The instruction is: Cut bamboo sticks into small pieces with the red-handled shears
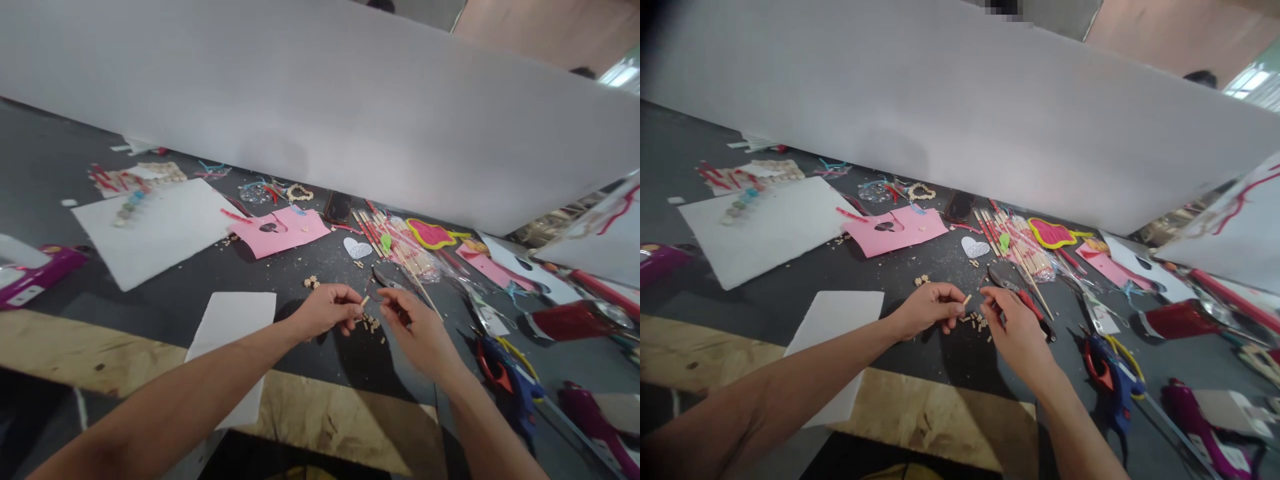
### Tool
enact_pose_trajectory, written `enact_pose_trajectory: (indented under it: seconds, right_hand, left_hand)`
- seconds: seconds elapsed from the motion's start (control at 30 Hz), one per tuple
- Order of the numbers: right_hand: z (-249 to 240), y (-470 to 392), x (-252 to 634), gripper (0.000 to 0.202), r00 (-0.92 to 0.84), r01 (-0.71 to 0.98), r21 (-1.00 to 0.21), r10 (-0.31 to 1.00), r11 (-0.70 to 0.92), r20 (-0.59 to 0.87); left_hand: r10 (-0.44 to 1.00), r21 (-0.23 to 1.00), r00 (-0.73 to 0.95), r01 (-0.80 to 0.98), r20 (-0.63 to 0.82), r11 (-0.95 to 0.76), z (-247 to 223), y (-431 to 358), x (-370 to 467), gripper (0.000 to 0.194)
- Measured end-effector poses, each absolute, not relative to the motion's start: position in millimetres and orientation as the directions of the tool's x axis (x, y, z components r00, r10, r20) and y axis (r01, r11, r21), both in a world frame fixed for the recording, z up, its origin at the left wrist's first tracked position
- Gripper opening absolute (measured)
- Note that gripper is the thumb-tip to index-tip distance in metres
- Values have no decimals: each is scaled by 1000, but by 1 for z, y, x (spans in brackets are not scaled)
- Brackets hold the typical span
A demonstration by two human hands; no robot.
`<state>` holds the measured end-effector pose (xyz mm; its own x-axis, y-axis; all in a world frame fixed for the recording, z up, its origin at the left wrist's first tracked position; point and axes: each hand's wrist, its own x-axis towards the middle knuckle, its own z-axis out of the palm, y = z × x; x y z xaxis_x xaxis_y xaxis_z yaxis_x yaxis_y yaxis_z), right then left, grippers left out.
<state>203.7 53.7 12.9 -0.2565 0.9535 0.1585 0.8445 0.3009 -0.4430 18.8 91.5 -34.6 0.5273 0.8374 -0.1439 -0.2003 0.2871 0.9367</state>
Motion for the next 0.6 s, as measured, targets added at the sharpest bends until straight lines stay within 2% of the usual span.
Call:
enact_pose_trajectory:
  seconds: [0.23,0.43,0.6]
  right_hand:
    - [2,55,197,16,-333,735,-560,923,383,193]
    - [-3,57,202,14,-277,654,-680,941,332,193]
    - [-10,55,203,16,-259,632,-695,939,342,226]
  left_hand:
    - [774,933,597,-111,-212,342,-33,90,19,30]
    - [732,883,650,-199,-205,425,-31,91,16,30]
    - [692,864,682,-179,-236,471,-32,91,15,26]
